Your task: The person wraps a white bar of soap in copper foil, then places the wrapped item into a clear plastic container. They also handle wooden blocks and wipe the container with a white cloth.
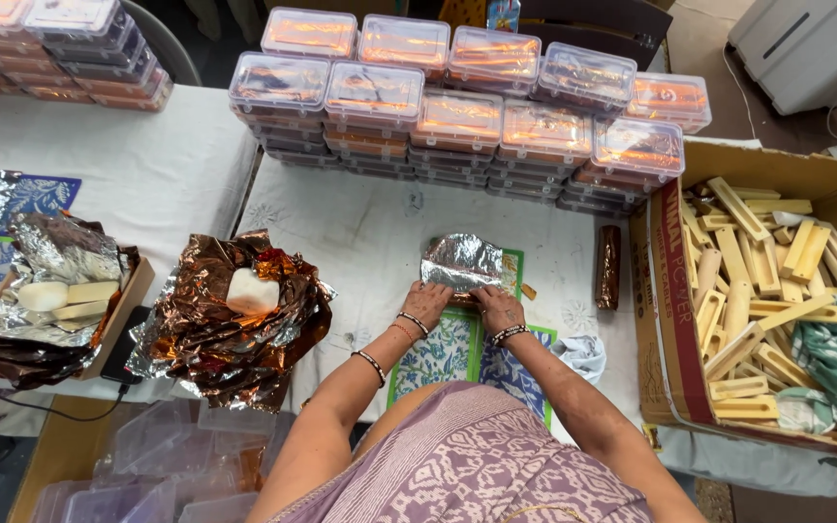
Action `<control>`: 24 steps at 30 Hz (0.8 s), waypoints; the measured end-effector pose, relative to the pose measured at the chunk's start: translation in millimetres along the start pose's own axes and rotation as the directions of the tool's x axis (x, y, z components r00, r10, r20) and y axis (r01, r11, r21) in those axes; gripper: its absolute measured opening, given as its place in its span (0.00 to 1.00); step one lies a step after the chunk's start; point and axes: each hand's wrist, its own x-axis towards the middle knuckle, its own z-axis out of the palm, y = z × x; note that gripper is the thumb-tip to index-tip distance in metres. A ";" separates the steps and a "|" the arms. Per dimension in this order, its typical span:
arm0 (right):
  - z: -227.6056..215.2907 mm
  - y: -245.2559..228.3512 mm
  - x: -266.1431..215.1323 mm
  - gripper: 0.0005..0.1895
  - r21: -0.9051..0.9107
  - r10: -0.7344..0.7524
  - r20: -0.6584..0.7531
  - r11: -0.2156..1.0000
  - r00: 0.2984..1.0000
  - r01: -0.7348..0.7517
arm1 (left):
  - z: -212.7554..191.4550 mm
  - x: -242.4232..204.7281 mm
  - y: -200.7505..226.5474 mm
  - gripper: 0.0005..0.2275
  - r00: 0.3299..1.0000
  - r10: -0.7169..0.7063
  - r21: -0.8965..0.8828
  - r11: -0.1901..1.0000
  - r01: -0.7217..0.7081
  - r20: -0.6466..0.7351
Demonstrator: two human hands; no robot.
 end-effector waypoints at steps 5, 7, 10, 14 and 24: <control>7.4 3.6 6.4 0.17 0.033 0.022 0.004 0.999 1.000 -0.022 | -4.5 2.1 2.6 0.16 0.984 0.018 -0.058 0.998 -0.028 -0.177; 9.0 3.0 6.0 0.18 0.025 0.037 0.008 0.999 0.999 -0.037 | 2.4 5.6 0.5 0.19 0.971 0.037 -0.004 0.999 -0.039 -0.237; 10.8 1.8 2.8 0.20 -0.006 0.087 0.079 0.996 0.993 -0.087 | 11.7 9.1 -2.9 0.15 0.989 0.014 -0.037 0.999 -0.020 -0.150; 7.3 -0.8 -1.3 0.22 -0.075 -0.032 -0.085 0.997 0.996 0.025 | 12.4 11.2 -6.1 0.15 0.994 0.019 -0.032 0.999 -0.022 -0.106; 5.7 -4.5 -4.4 0.18 -0.022 0.087 0.082 0.996 0.993 -0.085 | 4.8 2.8 -6.1 0.18 0.999 0.012 -0.139 0.990 -0.019 -0.050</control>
